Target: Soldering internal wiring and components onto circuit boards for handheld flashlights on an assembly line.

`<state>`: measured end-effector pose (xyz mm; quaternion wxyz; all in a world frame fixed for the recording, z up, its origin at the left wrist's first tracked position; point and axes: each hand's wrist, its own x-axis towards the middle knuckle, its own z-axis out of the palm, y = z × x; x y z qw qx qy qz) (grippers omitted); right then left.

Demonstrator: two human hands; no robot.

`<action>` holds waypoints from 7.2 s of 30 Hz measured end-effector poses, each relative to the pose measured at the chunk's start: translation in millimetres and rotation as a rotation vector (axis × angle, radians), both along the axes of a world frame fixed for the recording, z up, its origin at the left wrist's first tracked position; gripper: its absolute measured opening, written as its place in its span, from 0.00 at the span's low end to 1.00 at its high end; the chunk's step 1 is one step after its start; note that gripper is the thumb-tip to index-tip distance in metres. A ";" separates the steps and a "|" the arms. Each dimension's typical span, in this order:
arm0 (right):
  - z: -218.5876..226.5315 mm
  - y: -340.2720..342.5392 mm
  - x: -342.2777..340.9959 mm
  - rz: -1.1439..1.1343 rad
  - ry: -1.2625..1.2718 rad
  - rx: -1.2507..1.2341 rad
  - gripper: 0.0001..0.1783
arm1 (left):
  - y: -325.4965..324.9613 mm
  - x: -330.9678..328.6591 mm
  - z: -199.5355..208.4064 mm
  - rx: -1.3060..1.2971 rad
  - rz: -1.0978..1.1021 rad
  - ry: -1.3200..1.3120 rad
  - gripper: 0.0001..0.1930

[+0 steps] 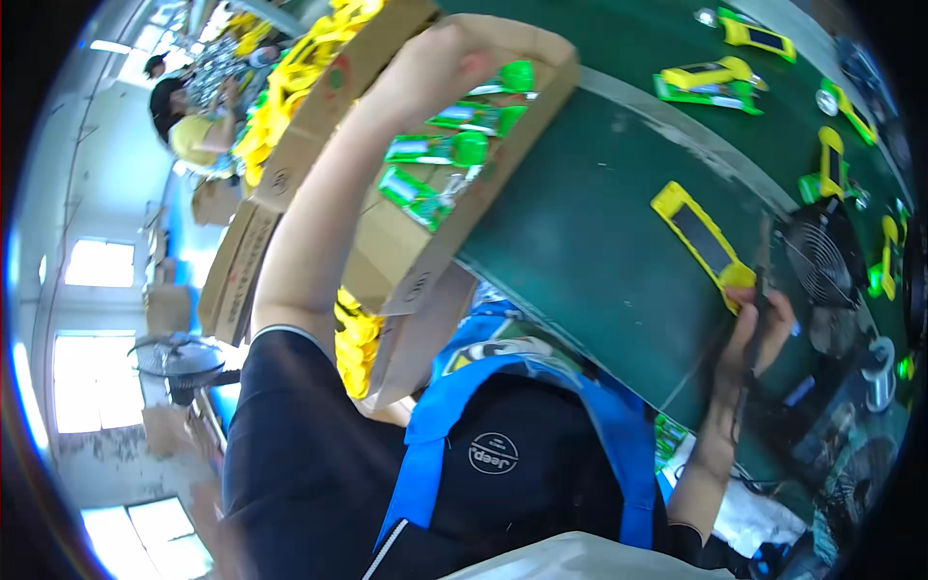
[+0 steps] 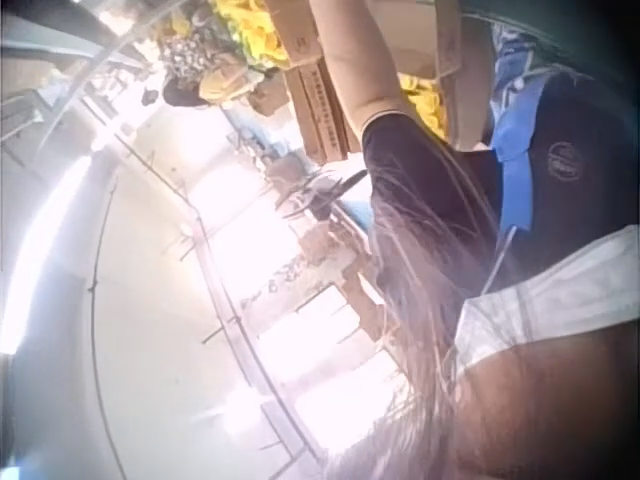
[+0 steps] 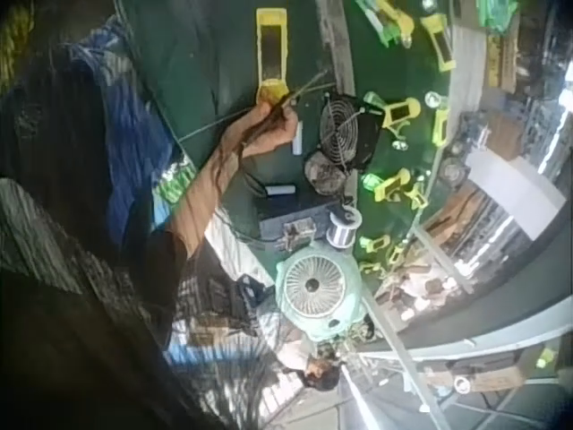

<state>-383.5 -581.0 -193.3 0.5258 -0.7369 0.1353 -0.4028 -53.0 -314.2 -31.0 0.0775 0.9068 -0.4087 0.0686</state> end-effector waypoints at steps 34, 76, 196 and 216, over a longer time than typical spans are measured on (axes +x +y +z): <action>73.0 12.9 -111.3 0.025 0.010 0.071 0.20 | -34.0 -164.8 -96.2 -0.099 -0.536 0.298 0.24; 33.6 65.9 -72.3 0.033 0.309 0.267 0.12 | -75.7 -194.1 -86.0 -0.094 -0.474 0.533 0.04; 43.7 2.1 -29.1 0.130 0.384 0.504 0.14 | -108.7 -126.9 -114.2 -0.064 -0.803 0.141 0.05; 19.6 22.4 -27.7 0.018 0.065 0.452 0.12 | -113.1 -125.0 -107.7 -0.025 -0.830 0.231 0.03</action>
